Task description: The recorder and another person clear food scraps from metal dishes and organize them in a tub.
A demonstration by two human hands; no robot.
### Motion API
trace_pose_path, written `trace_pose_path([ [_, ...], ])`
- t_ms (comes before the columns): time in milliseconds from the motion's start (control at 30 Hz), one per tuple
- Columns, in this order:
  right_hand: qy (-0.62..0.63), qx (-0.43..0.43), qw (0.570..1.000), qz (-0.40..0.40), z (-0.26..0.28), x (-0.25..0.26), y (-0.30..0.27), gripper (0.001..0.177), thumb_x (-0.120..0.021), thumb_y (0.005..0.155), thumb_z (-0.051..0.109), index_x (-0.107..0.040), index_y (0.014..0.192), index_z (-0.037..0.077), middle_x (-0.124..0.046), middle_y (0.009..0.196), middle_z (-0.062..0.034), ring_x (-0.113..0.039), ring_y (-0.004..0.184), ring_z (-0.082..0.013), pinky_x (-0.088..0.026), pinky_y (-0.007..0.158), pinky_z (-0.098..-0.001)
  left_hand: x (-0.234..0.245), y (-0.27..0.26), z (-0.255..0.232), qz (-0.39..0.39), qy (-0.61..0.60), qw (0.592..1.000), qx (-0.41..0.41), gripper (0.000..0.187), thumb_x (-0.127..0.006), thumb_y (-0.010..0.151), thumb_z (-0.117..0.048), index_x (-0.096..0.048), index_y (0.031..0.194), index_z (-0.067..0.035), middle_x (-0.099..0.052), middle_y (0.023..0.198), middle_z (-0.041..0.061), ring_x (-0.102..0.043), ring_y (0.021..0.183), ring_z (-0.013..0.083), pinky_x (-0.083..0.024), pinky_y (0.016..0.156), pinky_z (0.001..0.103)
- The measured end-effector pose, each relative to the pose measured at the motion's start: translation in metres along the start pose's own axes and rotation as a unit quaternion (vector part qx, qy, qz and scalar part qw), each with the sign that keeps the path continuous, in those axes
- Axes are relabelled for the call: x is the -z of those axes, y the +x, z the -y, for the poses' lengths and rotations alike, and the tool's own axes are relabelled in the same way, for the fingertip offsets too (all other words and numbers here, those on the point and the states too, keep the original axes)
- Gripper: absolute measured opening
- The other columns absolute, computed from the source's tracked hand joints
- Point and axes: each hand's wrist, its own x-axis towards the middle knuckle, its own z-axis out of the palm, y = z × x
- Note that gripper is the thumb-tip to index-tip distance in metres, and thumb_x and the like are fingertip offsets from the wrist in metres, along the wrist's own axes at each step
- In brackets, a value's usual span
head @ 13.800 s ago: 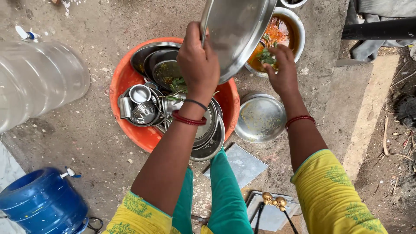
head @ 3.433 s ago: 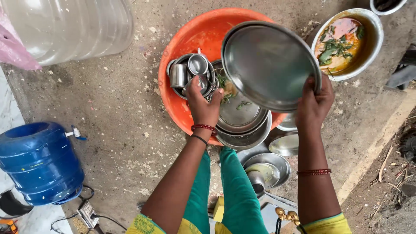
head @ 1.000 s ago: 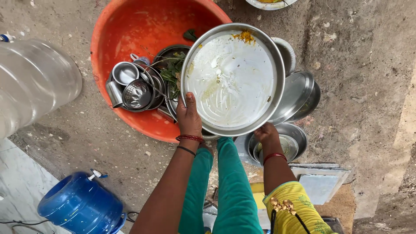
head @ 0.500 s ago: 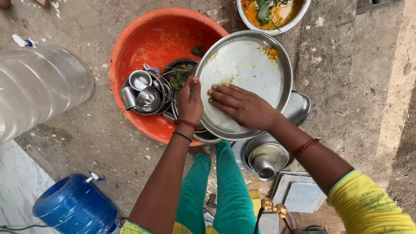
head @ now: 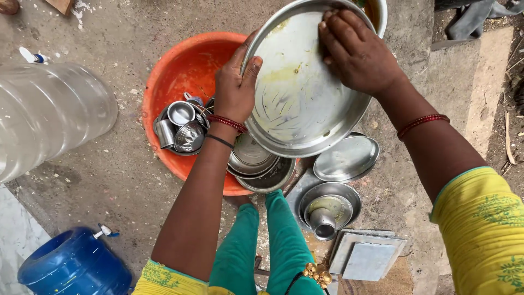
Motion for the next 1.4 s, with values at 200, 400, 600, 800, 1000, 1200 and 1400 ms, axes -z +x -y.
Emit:
trace_pose_path([
  [200,0.067,-0.198,0.978,-0.023,0.003,-0.047,-0.024,0.037,-0.055,0.11,0.011,-0.049,0.142,-0.007,-0.044,0.139,-0.0202,-0.044,0.134,-0.0354,-0.046,0.122,-0.0463,-0.019,0.03,0.004,-0.087,-0.016,0.995,-0.041,0.045,-0.057,0.111,-0.042,-0.055,0.151,-0.021,-0.073,0.135,0.015,-0.073,0.128,0.0281,-0.057,0.105,0.036],
  [400,0.173,-0.366,0.914,0.011,0.067,-0.058,-0.027,0.029,-0.055,0.109,0.017,-0.048,0.125,-0.005,-0.043,0.121,-0.0205,-0.048,0.114,-0.0337,-0.046,0.1,-0.049,-0.053,0.056,0.006,-0.192,-0.011,0.981,-0.022,0.041,-0.058,0.113,-0.031,-0.053,0.152,-0.023,-0.07,0.142,0.014,-0.072,0.13,0.0268,-0.058,0.105,0.036],
  [600,0.252,-0.324,0.911,-0.041,0.059,-0.022,-0.005,0.019,-0.064,0.102,0.017,-0.053,0.102,0.001,-0.048,0.106,-0.014,-0.052,0.099,-0.0298,-0.047,0.086,-0.0467,-0.066,0.09,0.0,-0.315,0.044,0.948,-0.004,0.034,-0.06,0.109,-0.022,-0.06,0.141,-0.01,-0.072,0.132,0.018,-0.072,0.119,0.0339,-0.058,0.1,0.037],
  [800,0.151,-0.155,0.976,0.005,-0.029,-0.046,0.008,0.021,-0.065,0.107,0.009,-0.057,0.088,0.004,-0.056,0.095,-0.0094,-0.053,0.098,-0.0276,-0.05,0.09,-0.042,-0.067,0.11,-0.042,-0.25,0.138,0.957,0.055,0.029,-0.065,0.098,-0.013,-0.055,0.077,0.004,-0.064,0.068,0.022,-0.069,0.071,0.0388,-0.05,0.069,0.048],
  [1000,0.058,-0.211,0.97,-0.105,-0.06,-0.085,-0.001,0.003,-0.065,0.098,0.001,-0.065,0.098,0.004,-0.063,0.111,-0.0113,-0.059,0.111,-0.0255,-0.055,0.098,-0.0393,-0.049,0.062,-0.076,-0.261,0.195,0.928,-0.18,0.013,-0.06,0.096,-0.003,-0.059,0.109,-0.005,-0.067,0.09,0.02,-0.068,0.084,0.0403,-0.052,0.073,0.05],
  [1200,0.299,-0.512,0.785,-0.177,0.003,-0.1,-0.046,0.028,-0.07,0.099,0.009,-0.056,0.121,0.001,-0.061,0.122,-0.013,-0.06,0.106,-0.0286,-0.053,0.091,-0.0406,-0.068,-0.018,-0.019,-0.252,0.061,0.963,-0.071,0.039,-0.045,0.123,-0.008,-0.035,0.16,-0.014,-0.052,0.156,0.018,-0.059,0.142,0.0299,-0.051,0.118,0.038],
  [1400,0.517,-0.752,0.365,-0.182,0.142,-0.083,-0.184,0.034,-0.052,0.104,0.012,-0.054,0.137,0.004,-0.062,0.1,-0.0072,-0.064,0.085,-0.0151,-0.063,0.079,-0.031,-0.105,-0.118,-0.001,-0.062,-0.1,0.962,0.245,0.058,-0.056,0.104,-0.035,-0.045,0.156,-0.011,-0.061,0.15,0.017,-0.063,0.134,0.027,-0.05,0.109,0.038],
])
